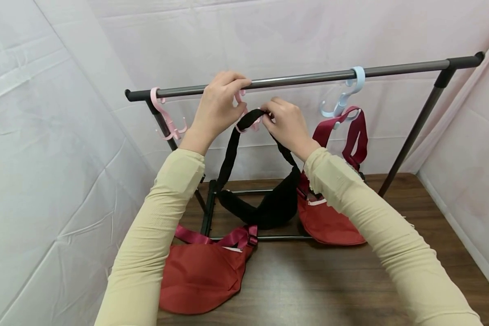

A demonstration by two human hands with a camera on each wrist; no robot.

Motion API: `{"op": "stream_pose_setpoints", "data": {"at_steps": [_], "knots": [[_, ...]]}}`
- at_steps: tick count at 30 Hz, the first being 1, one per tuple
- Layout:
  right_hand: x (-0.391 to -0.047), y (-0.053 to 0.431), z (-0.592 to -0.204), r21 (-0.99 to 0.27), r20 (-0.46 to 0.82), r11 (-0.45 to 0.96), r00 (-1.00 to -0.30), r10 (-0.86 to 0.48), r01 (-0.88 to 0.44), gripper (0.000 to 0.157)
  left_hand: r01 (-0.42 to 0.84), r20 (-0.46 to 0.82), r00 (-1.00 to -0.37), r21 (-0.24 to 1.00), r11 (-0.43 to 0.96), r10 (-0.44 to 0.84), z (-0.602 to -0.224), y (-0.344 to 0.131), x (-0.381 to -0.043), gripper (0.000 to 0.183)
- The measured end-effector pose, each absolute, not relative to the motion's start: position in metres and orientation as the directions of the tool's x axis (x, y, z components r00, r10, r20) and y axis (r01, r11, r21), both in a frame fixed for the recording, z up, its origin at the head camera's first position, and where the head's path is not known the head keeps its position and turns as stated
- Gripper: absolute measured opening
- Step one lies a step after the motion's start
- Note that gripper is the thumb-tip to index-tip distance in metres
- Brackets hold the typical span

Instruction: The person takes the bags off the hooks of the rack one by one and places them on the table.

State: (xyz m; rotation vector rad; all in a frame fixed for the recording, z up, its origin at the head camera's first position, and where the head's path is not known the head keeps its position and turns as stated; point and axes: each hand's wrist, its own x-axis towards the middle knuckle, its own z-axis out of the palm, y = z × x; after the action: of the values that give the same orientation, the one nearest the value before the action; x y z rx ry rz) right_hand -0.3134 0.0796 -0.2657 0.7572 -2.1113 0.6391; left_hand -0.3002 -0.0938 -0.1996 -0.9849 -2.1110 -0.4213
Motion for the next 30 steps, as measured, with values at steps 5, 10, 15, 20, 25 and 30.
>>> {"op": "stream_pose_setpoints", "data": {"at_steps": [5,10,15,20,25,30], "knots": [[-0.303,0.073,-0.248,-0.153,0.785,0.755,-0.542,-0.298,-0.637,0.017,0.762,0.751,-0.408,-0.033,0.647,0.519,-0.198,-0.094,-0.301,0.031],[-0.295,0.064,-0.239,-0.123,0.778,0.787,-0.551,-0.303,-0.605,0.018,0.758,0.756,-0.405,-0.036,0.651,0.514,-0.197,-0.093,-0.301,0.031],[-0.291,0.058,-0.236,-0.124,0.789,0.801,-0.548,-0.277,-0.585,0.017,0.75,0.76,-0.415,-0.026,0.661,0.501,-0.198,-0.092,-0.301,0.031],[-0.289,0.056,-0.235,-0.096,0.815,0.802,-0.51,-0.277,-0.589,0.017,0.75,0.766,-0.414,-0.02,0.661,0.492,-0.198,-0.092,-0.301,0.031],[-0.286,0.057,-0.236,-0.053,0.837,0.801,-0.464,-0.29,-0.596,0.015,0.758,0.768,-0.416,-0.003,0.652,0.487,-0.197,-0.092,-0.3,0.031],[-0.283,0.061,-0.238,-0.021,0.858,0.789,-0.416,-0.301,-0.615,0.014,0.759,0.769,-0.419,0.006,0.651,0.483,-0.197,-0.092,-0.3,0.031]]}}
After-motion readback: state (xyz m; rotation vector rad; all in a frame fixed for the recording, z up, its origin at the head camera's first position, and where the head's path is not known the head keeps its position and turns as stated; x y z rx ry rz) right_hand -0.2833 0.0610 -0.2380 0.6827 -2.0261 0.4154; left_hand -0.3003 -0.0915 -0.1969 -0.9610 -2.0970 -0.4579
